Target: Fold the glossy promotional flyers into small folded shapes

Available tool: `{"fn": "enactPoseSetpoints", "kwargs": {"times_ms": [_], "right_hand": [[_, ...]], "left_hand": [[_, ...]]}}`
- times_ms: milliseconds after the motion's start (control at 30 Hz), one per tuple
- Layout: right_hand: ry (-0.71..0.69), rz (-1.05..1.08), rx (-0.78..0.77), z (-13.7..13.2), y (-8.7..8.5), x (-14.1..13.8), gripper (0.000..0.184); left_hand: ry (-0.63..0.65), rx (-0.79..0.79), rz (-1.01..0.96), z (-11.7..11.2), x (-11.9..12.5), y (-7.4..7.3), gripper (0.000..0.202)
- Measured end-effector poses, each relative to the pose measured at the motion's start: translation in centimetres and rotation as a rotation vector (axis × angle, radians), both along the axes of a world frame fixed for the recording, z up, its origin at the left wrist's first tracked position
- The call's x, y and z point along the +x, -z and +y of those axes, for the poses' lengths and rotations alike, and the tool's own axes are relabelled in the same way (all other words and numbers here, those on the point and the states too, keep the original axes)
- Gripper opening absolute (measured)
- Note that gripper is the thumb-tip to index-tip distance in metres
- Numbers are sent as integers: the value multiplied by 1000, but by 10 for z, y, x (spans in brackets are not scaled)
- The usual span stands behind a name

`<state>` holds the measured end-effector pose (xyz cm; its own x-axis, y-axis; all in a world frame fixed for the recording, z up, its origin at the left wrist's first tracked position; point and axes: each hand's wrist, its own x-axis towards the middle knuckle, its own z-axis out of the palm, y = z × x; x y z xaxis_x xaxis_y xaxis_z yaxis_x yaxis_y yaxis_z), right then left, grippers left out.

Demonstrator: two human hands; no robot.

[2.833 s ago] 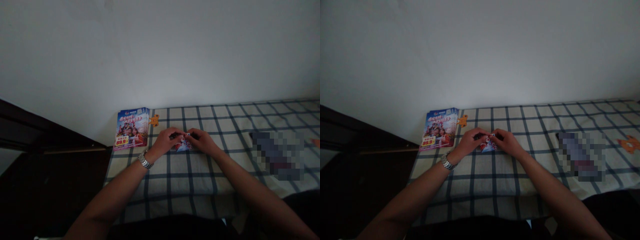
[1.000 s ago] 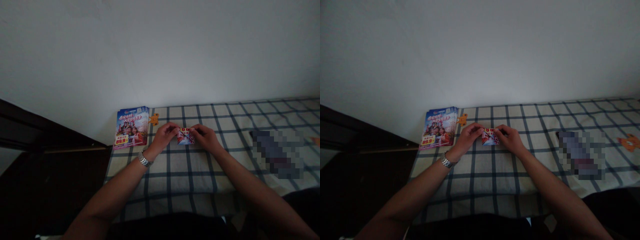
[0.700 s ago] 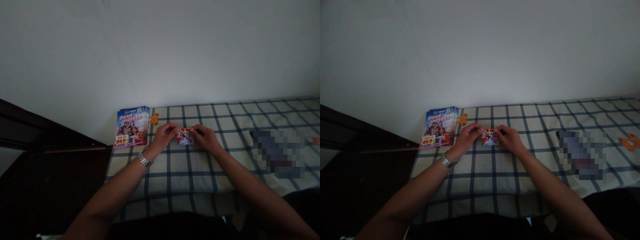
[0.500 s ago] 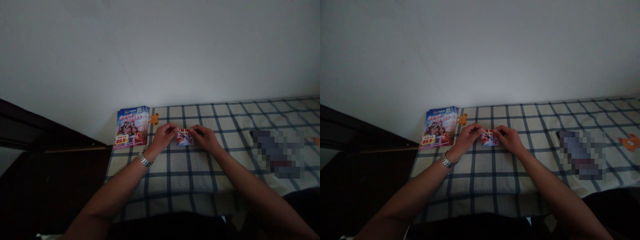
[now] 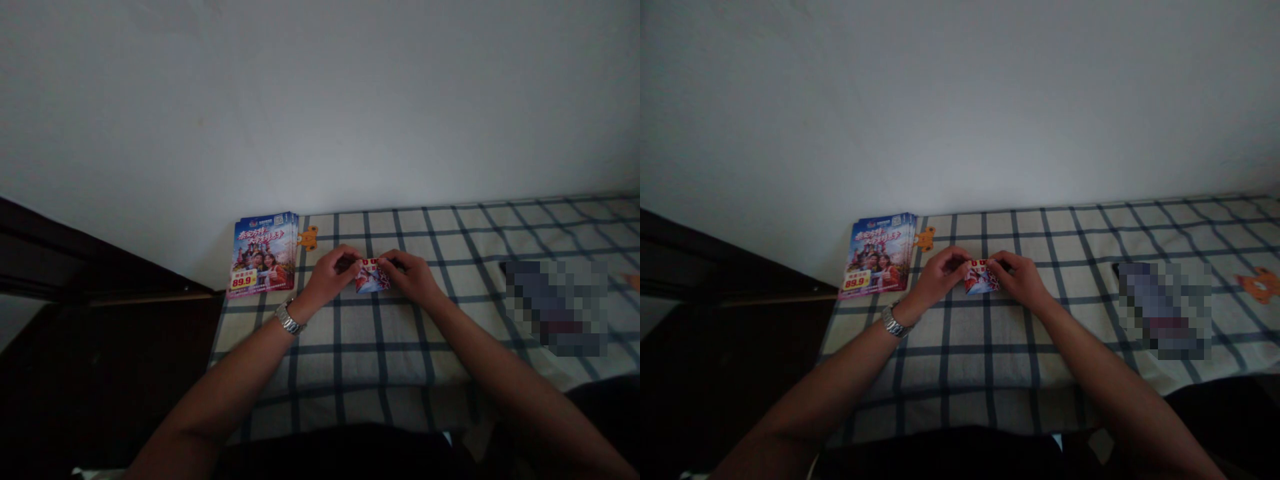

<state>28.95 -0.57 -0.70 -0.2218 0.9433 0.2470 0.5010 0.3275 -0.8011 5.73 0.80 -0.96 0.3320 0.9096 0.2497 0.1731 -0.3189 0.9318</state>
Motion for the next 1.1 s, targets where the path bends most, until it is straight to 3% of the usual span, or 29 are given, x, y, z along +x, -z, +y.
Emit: {"fn": "enactPoseSetpoints", "kwargs": {"times_ms": [367, 800, 1100], "right_hand": [[-45, -21, -17, -1, -2, -2, 37], [-39, -92, 43, 1, 2, -3, 30], [-64, -63, 11, 0, -2, -3, 30]], "left_hand": [[1, -49, -32, 0, 1, 0, 17], [-48, 1, 84, -1, 2, 2, 10], [81, -20, 88, -1, -1, 0, 19]]}}
